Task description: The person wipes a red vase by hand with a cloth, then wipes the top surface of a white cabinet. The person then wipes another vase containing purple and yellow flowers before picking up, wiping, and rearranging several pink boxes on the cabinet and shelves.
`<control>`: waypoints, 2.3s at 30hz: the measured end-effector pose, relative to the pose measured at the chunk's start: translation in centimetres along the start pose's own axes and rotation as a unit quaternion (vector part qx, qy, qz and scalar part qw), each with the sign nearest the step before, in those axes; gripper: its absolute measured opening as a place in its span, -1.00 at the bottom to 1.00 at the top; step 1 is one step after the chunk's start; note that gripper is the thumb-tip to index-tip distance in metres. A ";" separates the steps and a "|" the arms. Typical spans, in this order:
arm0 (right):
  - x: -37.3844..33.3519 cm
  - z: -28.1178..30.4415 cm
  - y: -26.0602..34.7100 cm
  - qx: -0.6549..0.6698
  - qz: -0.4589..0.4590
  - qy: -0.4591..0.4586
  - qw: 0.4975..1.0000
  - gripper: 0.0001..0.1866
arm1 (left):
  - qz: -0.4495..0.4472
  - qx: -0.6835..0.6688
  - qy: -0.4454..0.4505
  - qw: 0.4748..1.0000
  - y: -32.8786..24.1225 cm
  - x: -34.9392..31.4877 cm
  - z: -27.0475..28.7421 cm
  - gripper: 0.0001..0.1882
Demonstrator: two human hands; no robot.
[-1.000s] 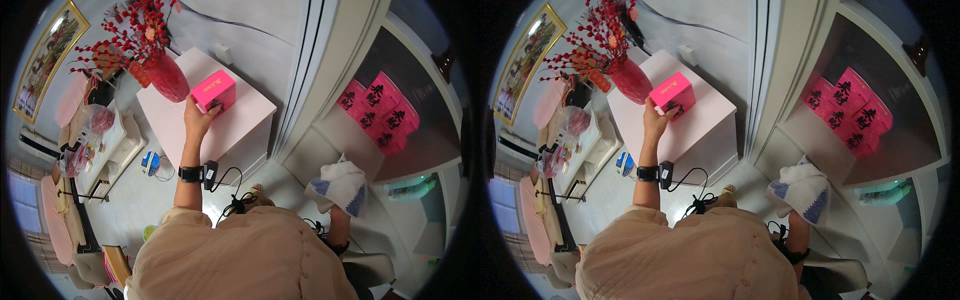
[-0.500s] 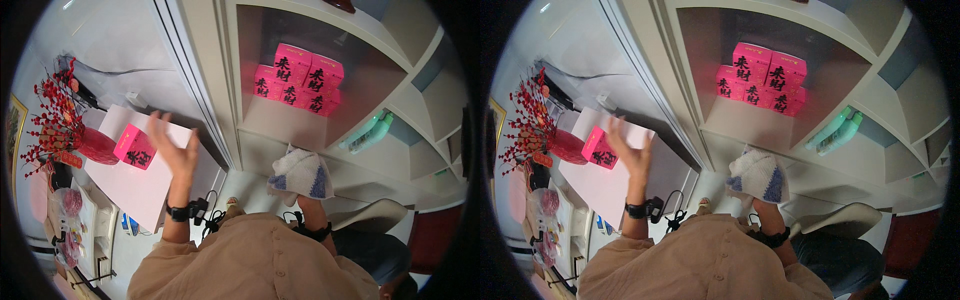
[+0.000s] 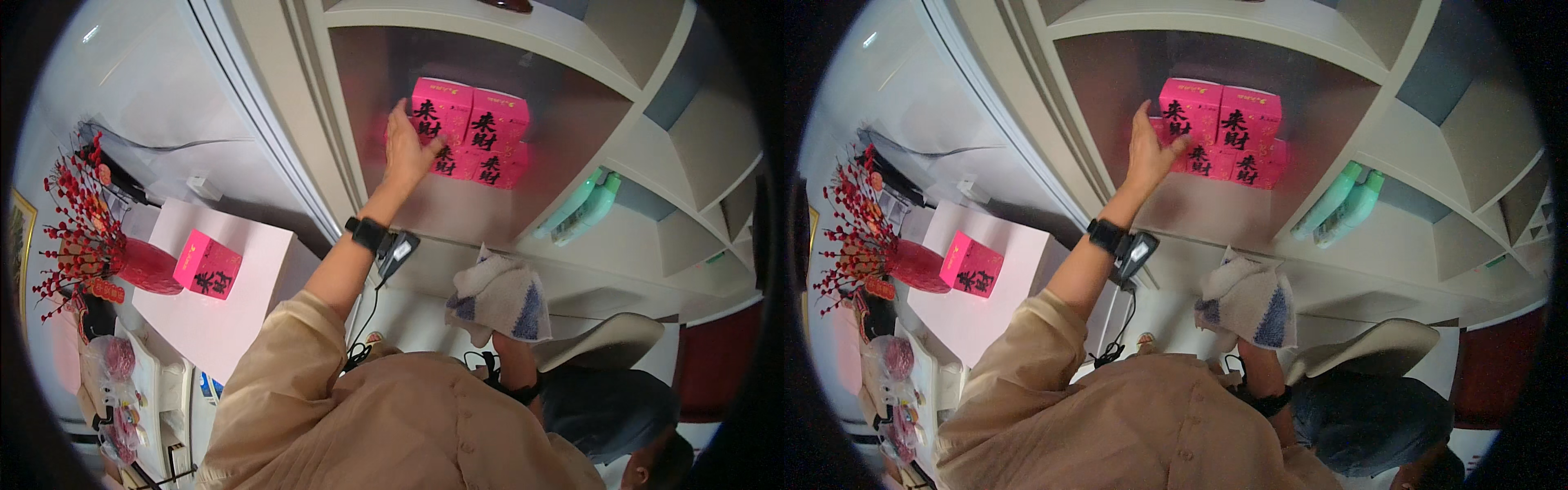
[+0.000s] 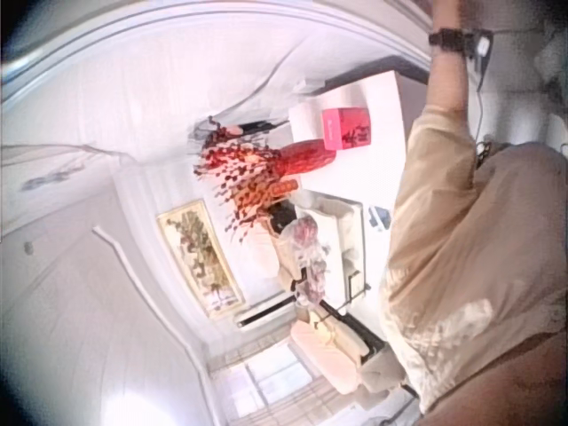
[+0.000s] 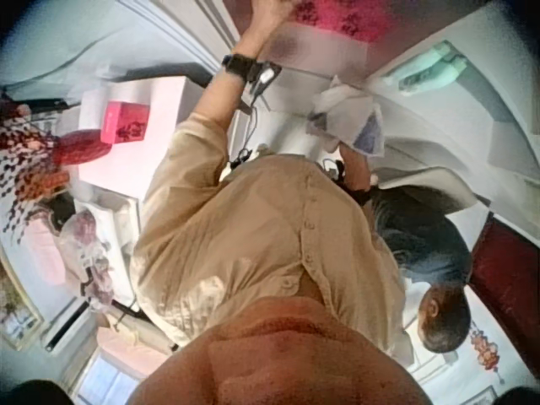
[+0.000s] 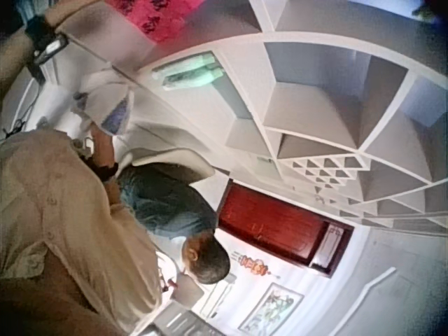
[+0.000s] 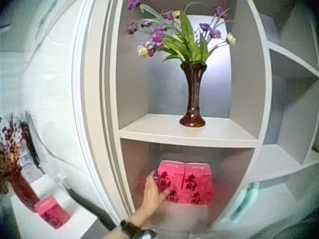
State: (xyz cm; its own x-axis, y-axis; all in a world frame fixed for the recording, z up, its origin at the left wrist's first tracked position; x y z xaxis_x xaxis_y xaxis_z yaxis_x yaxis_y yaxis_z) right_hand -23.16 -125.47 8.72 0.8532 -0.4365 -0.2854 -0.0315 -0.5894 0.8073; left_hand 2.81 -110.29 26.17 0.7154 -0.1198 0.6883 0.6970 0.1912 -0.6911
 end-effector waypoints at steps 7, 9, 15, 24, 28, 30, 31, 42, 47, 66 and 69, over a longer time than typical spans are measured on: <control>-1.3 3.6 1.8 -0.069 0.046 -0.024 0.996 -0.49 | 0.119 -0.015 0.006 0.993 7.4 4.2 -3.5 -0.03; -1.4 6.2 1.1 0.039 0.011 -0.096 0.995 -0.49 | 0.127 -0.024 0.022 0.991 7.7 4.2 -4.3 0.00; -0.7 1.9 3.3 -0.354 0.104 0.026 0.929 -0.52 | 0.147 -0.112 0.008 0.983 10.3 4.2 -4.9 -0.04; 0.0 1.9 2.6 0.016 0.017 -0.055 0.998 -0.57 | 0.172 -0.135 -0.050 0.975 4.5 1.3 -0.8 -0.17; 0.4 1.5 5.3 -0.006 0.104 0.001 0.995 -0.57 | 0.127 -0.268 -0.063 0.953 -0.4 -3.3 2.2 -0.20; 0.3 -0.4 7.5 0.021 0.173 0.083 0.981 -0.58 | 0.099 -0.225 0.012 0.969 -2.8 -5.6 2.4 -0.28; 0.2 -1.4 8.6 0.037 0.206 0.124 0.970 -0.58 | 0.115 -0.268 0.001 0.957 -3.8 -6.9 2.7 -0.33; -9.0 -21.7 9.1 -0.636 0.587 0.176 0.469 -0.64 | 0.338 -0.455 -0.055 0.822 -2.1 -16.9 3.8 -0.48; -5.0 -18.2 11.2 -0.574 0.526 0.159 0.607 -0.52 | 0.147 -0.151 0.027 0.977 -8.2 -13.9 6.9 -0.36; -6.2 -18.8 7.8 -0.670 0.553 0.084 0.487 -0.50 | 0.246 -0.429 -0.121 0.861 -5.1 -15.6 6.8 -0.59; -6.3 -19.8 9.0 -0.679 0.549 0.067 0.482 -0.46 | 0.263 -0.447 -0.112 0.847 -5.4 -15.8 6.2 -0.61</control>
State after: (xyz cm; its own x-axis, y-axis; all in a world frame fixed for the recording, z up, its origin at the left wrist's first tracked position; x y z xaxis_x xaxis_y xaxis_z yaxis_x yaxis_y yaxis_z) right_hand -18.57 -114.58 28.00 0.7395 0.1232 0.6618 -0.2100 0.9763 0.0529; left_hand -12.53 -103.39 20.36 0.9813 -0.0395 0.1886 0.1147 -0.6669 -0.7363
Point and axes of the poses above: each hand's wrist, its own x-axis towards the middle knuckle, its own z-axis out of the back of the hand, y = z × x, the point moved 9 cm from there along x, towards the middle knuckle, and after that the axes turned 14 degrees about -x, right-handed, at the moved point
